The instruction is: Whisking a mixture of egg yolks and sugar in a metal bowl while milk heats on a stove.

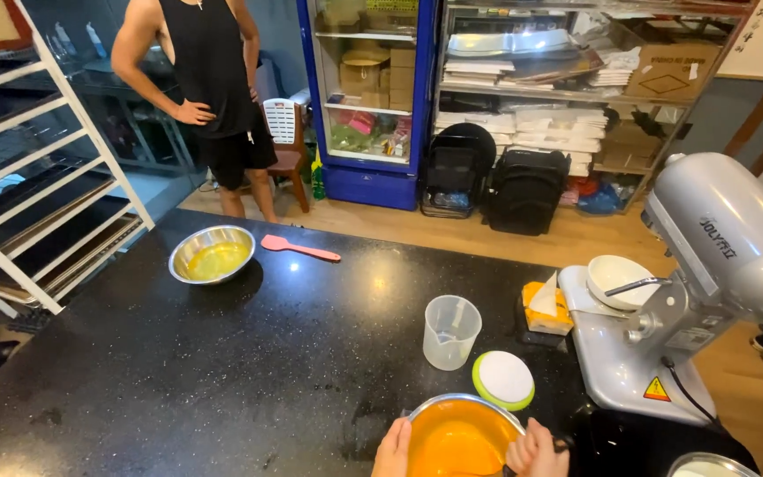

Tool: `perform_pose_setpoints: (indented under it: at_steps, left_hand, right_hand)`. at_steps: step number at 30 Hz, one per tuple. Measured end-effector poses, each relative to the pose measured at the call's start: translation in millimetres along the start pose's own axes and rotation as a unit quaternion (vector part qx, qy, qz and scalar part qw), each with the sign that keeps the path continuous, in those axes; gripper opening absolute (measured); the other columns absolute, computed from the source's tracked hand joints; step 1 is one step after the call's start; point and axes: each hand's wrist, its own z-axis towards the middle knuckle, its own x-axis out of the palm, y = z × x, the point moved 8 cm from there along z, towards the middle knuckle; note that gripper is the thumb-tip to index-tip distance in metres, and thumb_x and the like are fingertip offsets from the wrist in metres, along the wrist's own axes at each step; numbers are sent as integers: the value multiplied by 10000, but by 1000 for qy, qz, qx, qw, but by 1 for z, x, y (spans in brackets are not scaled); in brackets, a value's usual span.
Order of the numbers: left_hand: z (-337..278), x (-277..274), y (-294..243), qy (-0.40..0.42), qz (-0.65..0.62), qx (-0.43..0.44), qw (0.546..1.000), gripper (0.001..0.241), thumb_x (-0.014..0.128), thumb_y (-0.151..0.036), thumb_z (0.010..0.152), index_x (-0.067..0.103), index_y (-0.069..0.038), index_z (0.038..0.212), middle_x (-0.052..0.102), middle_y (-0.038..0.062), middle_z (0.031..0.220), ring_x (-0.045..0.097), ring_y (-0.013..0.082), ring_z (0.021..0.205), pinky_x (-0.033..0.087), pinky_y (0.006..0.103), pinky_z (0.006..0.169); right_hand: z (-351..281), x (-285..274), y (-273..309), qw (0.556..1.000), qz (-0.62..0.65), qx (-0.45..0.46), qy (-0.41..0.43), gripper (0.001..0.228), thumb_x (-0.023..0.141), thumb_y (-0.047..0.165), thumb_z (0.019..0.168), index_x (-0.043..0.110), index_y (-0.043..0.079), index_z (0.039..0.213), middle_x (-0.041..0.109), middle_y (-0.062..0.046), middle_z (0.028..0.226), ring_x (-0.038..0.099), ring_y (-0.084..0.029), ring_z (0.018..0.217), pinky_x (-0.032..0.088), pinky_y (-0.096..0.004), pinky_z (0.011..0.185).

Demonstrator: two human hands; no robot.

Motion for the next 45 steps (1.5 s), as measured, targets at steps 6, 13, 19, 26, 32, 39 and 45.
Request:
perform_pose_setpoints:
  at_steps: [6,13,19,26,32,39,45]
  left_hand:
    - [-2,-2,4,-2,-1,2,1000,446,482,-416,1016,619,-103,1303,723,96,1252,667,186,1209,467,300,1038]
    - [-13,-6,-15,-16,1,14,1000,443,472,-418,1013,641,-116,1289,741,108,1230,684,221,1185,481,317,1022]
    - [-23,-8,-30,-4,9,14,1000,440,450,-410,1020,635,-113,1287,741,115,1228,692,245,1185,487,328,1021]
    - [-112,-20,-221,-57,171,305,935,444,519,-264,1019,529,-29,1396,499,159,1525,436,322,1417,305,428,1152]
    - [-162,18,-277,7,22,506,862,425,567,-343,1093,570,13,1325,607,215,1419,569,350,1364,419,425,1161]
    - [-45,-36,-223,-57,-291,90,951,547,578,-331,1038,375,-114,580,322,-32,516,287,101,459,211,315,446]
    - [-33,12,-200,-10,-401,116,909,583,533,-409,1045,326,-156,562,307,-55,488,257,83,424,168,304,420]
  right_hand:
    - [-28,56,32,997,-67,-24,-20,555,485,193,1016,215,150,533,195,2,429,155,-127,335,135,-340,361]
    - [-44,79,38,996,-83,-23,11,540,492,193,1019,248,130,541,223,-1,431,177,-135,345,159,-351,371]
    - [-50,84,58,989,-135,-43,-44,552,516,177,1026,255,116,544,245,2,439,191,-126,350,148,-345,379]
    - [-69,86,16,942,-151,-300,3,402,482,110,1060,486,43,664,497,-10,625,448,-101,559,364,-269,524]
    - [-106,141,4,805,-507,-295,87,304,605,89,931,556,32,1225,619,-164,1068,631,-319,1001,524,-408,846]
    - [-94,120,74,601,-765,-231,27,431,730,344,822,611,105,1161,636,-118,1140,595,-346,1114,494,-457,918]
    - [-53,55,64,583,-795,-168,-16,218,572,252,960,649,133,1126,645,-107,1049,636,-359,1024,521,-487,851]
